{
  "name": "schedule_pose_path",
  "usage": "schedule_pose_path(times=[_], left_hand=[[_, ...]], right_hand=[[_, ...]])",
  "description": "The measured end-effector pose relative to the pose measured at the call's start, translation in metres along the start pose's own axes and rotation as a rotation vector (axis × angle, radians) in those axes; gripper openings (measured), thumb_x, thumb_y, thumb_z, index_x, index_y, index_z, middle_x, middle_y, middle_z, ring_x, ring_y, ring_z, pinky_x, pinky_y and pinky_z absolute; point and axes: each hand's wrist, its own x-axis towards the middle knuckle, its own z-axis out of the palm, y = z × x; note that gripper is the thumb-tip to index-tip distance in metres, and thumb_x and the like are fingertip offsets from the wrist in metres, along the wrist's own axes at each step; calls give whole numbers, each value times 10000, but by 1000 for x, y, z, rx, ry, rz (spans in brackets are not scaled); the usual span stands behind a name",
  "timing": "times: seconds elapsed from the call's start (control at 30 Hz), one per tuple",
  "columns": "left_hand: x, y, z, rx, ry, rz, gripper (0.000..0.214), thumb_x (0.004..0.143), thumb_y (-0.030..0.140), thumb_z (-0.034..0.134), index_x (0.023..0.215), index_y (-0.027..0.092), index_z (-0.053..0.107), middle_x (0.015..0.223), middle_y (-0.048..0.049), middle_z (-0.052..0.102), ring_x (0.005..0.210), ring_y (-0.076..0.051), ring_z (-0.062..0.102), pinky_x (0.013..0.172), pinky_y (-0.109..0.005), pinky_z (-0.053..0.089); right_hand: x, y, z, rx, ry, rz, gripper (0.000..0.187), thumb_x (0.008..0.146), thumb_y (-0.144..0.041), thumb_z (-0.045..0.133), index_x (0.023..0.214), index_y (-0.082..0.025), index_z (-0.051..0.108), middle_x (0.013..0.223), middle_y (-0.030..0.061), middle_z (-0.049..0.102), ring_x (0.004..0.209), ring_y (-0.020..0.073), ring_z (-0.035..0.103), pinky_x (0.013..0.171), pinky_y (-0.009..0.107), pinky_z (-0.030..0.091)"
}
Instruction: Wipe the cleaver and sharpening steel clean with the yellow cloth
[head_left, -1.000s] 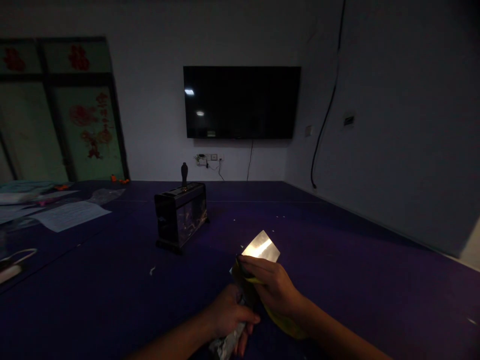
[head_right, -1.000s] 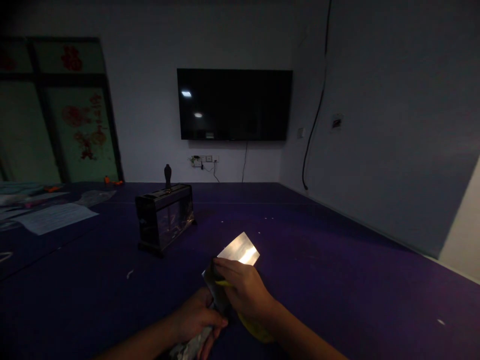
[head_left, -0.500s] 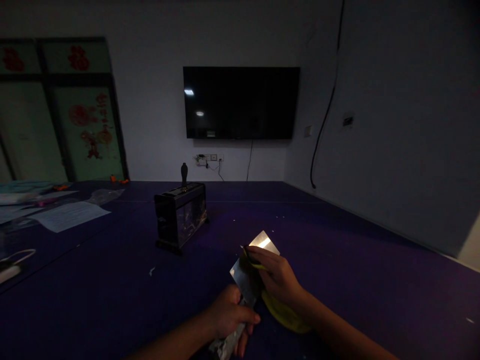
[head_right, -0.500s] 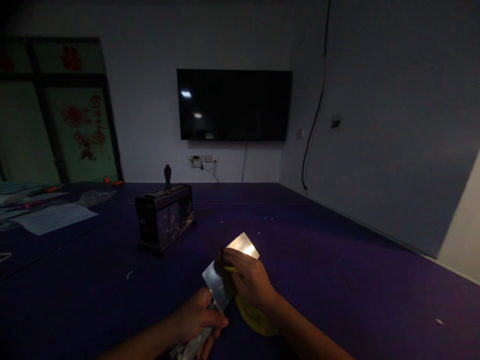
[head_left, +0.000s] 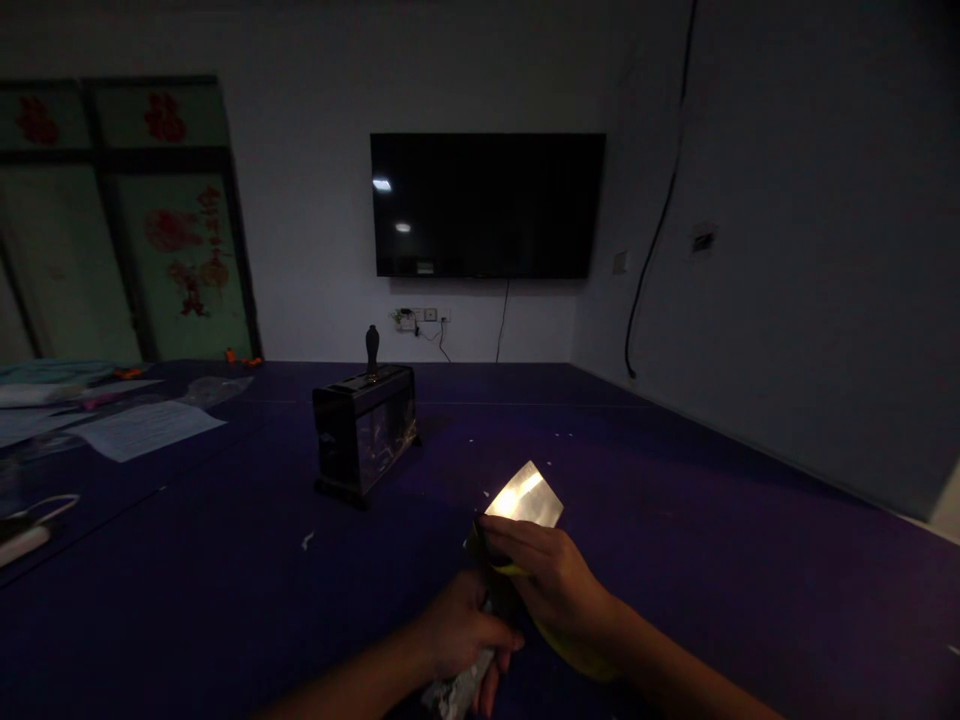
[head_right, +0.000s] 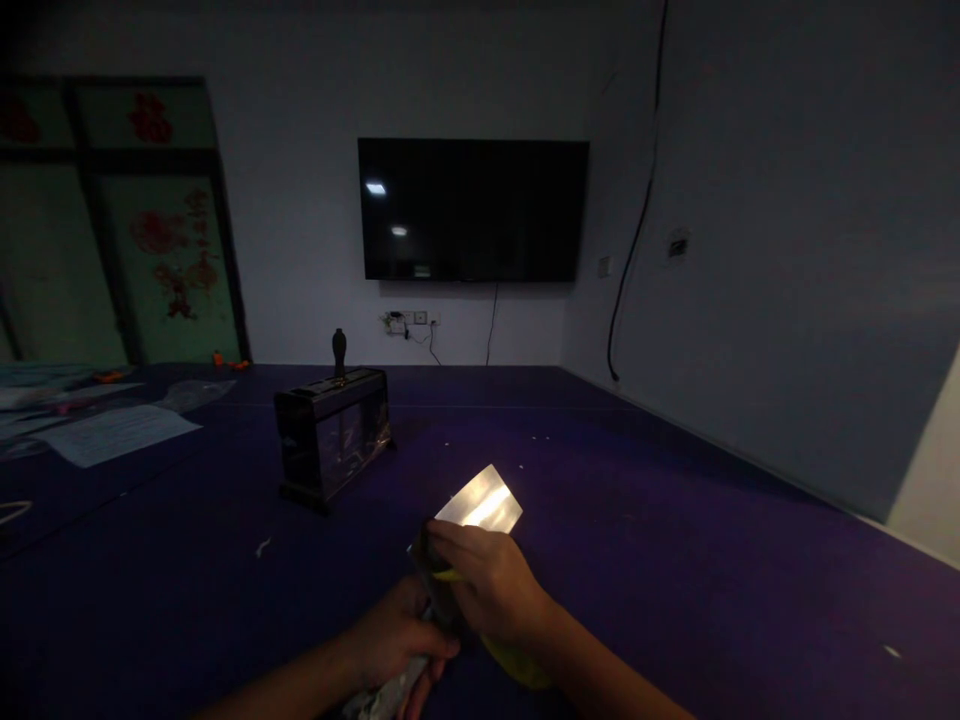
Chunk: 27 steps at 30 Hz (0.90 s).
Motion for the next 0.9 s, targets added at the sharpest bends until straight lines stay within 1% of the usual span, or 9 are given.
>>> schedule_pose_path(times=[0.17, 0.27, 0.33, 0.43, 0.57, 0.67, 0.73, 0.8, 0.9], left_hand=[[1, -3, 3, -14, 40, 10, 242, 502, 302, 605, 446, 123, 452, 351, 8, 447, 239, -83, 376, 268, -188, 287], [0, -2, 3, -16, 57, 11, 253, 511, 303, 608, 440, 124, 444, 360, 7, 451, 249, -82, 386, 282, -195, 309], [0, 0, 3, -23, 49, 16, 245, 511, 294, 612, 453, 123, 447, 376, 8, 459, 254, -77, 388, 286, -192, 311], [-1, 0, 2, -28, 27, 21, 258, 515, 309, 628, 494, 123, 452, 380, 13, 454, 253, -77, 387, 284, -186, 296], [-4, 1, 1, -63, 19, 8, 237, 531, 302, 615, 568, 125, 462, 402, 17, 463, 265, -91, 412, 303, -196, 316], [-6, 4, 2, -77, 20, -10, 223, 518, 274, 605, 608, 131, 459, 416, 17, 475, 259, -98, 416, 293, -189, 299], [-7, 5, 2, -88, 17, -7, 230, 514, 266, 605, 632, 130, 461, 417, 15, 480, 252, -95, 408, 280, -178, 277], [-6, 4, 2, -91, 15, 0, 242, 519, 272, 611, 647, 121, 472, 421, 10, 486, 255, -93, 410, 278, -176, 282], [-2, 0, 0, -95, 23, 0, 273, 518, 306, 633, 636, 110, 484, 432, 0, 496, 278, -105, 439, 297, -196, 331]], right_hand=[[2, -5, -5, -81, -69, -26, 504, 667, -46, 374, 1148, -114, 507, 1178, 136, 557, 939, 214, 601, 714, 335, 529], [2, -5, -5, -87, -71, -46, 500, 674, -52, 373, 1150, -125, 507, 1182, 120, 558, 907, 208, 610, 691, 333, 532], [1, -4, -4, -93, -64, -51, 493, 680, -55, 376, 1149, -129, 510, 1186, 118, 555, 897, 207, 613, 681, 330, 535], [-1, 1, -1, -106, -40, -6, 494, 691, -55, 382, 1166, -132, 500, 1201, 123, 543, 925, 206, 606, 714, 325, 533], [-3, 9, 2, -126, 27, 118, 531, 698, -43, 381, 1207, -167, 470, 1215, 103, 535, 1000, 203, 576, 810, 324, 510], [-3, 14, 3, -167, 65, 193, 539, 695, -36, 385, 1205, -184, 476, 1218, 88, 534, 1032, 211, 559, 837, 327, 502], [-3, 16, 2, -190, 57, 222, 527, 696, -39, 389, 1193, -185, 489, 1228, 79, 527, 1029, 211, 559, 836, 329, 504], [-3, 17, 2, -195, 19, 229, 522, 695, -43, 392, 1188, -178, 495, 1245, 72, 511, 1014, 208, 566, 824, 328, 508], [-3, 14, 1, -189, -44, 184, 514, 685, -39, 393, 1172, -152, 510, 1260, 80, 496, 981, 207, 577, 793, 324, 515]])
